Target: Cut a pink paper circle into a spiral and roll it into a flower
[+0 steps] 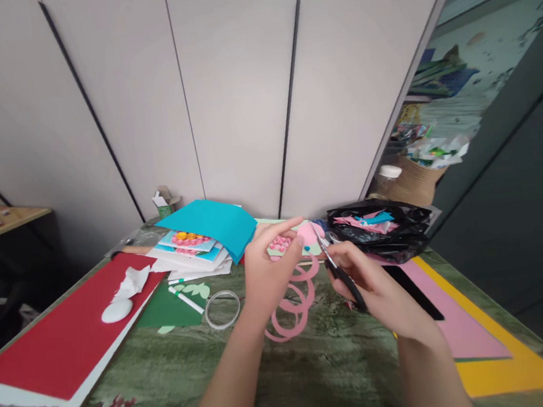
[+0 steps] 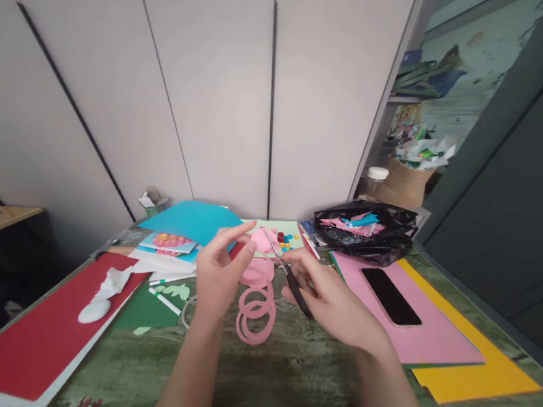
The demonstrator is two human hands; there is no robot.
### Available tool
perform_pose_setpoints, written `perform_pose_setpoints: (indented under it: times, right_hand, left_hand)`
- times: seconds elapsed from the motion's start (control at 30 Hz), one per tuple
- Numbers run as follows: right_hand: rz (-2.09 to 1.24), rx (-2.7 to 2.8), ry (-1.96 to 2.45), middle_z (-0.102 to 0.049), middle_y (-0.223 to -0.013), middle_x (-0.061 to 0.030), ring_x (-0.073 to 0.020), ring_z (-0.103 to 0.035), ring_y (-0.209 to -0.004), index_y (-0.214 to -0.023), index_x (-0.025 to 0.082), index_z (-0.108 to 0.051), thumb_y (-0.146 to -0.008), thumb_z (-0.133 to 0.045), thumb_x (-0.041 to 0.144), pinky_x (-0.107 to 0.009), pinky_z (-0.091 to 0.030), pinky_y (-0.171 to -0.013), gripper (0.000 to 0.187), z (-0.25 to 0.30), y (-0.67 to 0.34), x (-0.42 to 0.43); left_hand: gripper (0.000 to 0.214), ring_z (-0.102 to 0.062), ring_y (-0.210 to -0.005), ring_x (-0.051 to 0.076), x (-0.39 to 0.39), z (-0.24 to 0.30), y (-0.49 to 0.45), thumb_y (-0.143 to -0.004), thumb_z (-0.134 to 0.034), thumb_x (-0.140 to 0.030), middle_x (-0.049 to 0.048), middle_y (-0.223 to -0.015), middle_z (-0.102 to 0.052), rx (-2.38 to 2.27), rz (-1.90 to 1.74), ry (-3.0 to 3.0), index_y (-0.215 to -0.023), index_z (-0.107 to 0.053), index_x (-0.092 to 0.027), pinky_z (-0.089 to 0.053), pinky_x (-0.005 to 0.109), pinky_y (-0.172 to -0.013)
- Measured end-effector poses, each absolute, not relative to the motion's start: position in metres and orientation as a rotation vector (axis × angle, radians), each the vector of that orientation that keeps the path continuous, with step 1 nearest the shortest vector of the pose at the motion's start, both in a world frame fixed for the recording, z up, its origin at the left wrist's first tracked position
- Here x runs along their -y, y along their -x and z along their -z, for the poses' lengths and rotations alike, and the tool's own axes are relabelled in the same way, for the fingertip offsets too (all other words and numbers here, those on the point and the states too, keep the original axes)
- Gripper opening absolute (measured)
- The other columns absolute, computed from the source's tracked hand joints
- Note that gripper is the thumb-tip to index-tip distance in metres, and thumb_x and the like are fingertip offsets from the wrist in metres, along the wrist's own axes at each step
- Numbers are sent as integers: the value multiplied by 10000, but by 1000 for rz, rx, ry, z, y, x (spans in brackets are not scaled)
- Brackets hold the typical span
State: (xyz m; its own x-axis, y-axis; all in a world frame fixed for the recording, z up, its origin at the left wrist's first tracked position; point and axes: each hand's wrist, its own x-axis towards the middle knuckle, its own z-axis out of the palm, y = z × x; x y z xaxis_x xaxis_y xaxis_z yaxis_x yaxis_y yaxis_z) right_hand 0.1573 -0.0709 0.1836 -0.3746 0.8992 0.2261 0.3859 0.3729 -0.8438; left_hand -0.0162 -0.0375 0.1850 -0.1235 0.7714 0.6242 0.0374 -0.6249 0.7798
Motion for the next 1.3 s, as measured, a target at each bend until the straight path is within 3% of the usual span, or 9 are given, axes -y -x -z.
perform_pose_setpoints:
  times: [0.53, 0.97, 1.2, 1.3]
  right_hand:
    - [-868, 2079, 1159, -430, -713, 32, -115, -414, -642, -1040, 248, -461, -851, -466, 202, -215, -352, -571, 194, -185, -163, 73]
    - [-810, 2180, 1146, -459, -714, 23, -123, -458, -634, -1100, 250, -459, -872, -435, 211, -226, -371, -567, 232, -183, -173, 73]
    - [-890, 2084, 1122, -430, -694, 30, -116, -444, -606, -1138, 247, -431, -911, -402, 325, -237, -393, -560, 242, -183, -175, 72]
    - [-921, 2054, 1097, -432, -691, 34, -110, -430, -598, -1135, 252, -428, -920, -387, 317, -235, -381, -560, 228, -183, -174, 72]
  left_hand:
    - [294, -549, -825, 159, 36, -186, 18, -752, -555, -117, 20, -771, -625, -934, -1887, -1543, -1000, -674, -222, -429, 312, -821]
    - [213, -572, -818, 173, 36, -187, 18, -750, -601, -175, 29, -756, -644, -944, -1803, -1571, -935, -697, -217, -450, 323, -793]
    - [176, -572, -958, 180, 38, -188, 21, -772, -602, -235, 52, -970, -661, -857, -1876, -1531, -922, -693, -221, -437, 322, -863]
    - [227, -580, -920, 174, 36, -187, 22, -768, -613, -252, 57, -970, -650, -874, -1862, -1517, -982, -676, -216, -451, 311, -835]
